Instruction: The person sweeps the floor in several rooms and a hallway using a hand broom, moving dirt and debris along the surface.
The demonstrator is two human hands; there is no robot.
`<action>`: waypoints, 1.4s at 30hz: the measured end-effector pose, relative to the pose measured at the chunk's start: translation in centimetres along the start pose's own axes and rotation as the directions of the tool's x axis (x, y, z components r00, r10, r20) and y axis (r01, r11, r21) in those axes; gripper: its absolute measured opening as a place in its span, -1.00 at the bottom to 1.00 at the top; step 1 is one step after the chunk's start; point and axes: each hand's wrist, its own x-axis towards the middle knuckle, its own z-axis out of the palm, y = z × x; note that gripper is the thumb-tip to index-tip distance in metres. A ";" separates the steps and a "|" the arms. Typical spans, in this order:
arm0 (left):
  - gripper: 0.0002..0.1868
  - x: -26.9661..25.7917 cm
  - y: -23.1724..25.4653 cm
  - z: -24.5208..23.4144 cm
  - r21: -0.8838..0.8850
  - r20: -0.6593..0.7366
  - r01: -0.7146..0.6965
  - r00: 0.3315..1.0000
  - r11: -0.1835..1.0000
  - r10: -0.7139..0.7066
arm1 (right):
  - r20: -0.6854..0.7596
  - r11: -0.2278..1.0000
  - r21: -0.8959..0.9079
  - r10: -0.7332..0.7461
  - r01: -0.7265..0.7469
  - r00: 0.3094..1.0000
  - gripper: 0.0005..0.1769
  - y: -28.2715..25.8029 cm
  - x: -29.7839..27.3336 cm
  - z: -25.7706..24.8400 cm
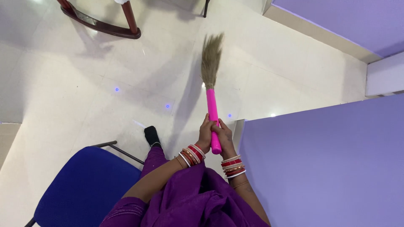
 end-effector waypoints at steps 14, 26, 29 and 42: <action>-0.18 -6.3 3.1 -8.6 -0.022 -0.492 0.062 0.868 0.998 -0.065 | 0.509 0.963 -0.084 0.263 -0.256 0.820 -0.49 5.1 0.4 6.2; -0.63 -2.9 -10.1 -6.4 0.175 -0.063 0.474 0.880 0.863 -0.470 | 0.040 0.915 -0.201 0.364 -0.349 0.930 -0.43 6.5 -2.6 -6.3; -0.62 -2.7 -12.0 -2.9 0.246 0.006 0.525 0.840 0.815 -0.543 | -0.013 0.934 -0.094 0.344 -0.344 0.939 -0.46 5.5 -4.6 -9.4; -0.15 -4.4 -6.9 5.7 0.194 0.140 0.163 0.971 0.967 -0.192 | -0.216 0.998 -0.059 -0.005 -0.008 0.976 -0.26 -1.1 -8.5 -8.1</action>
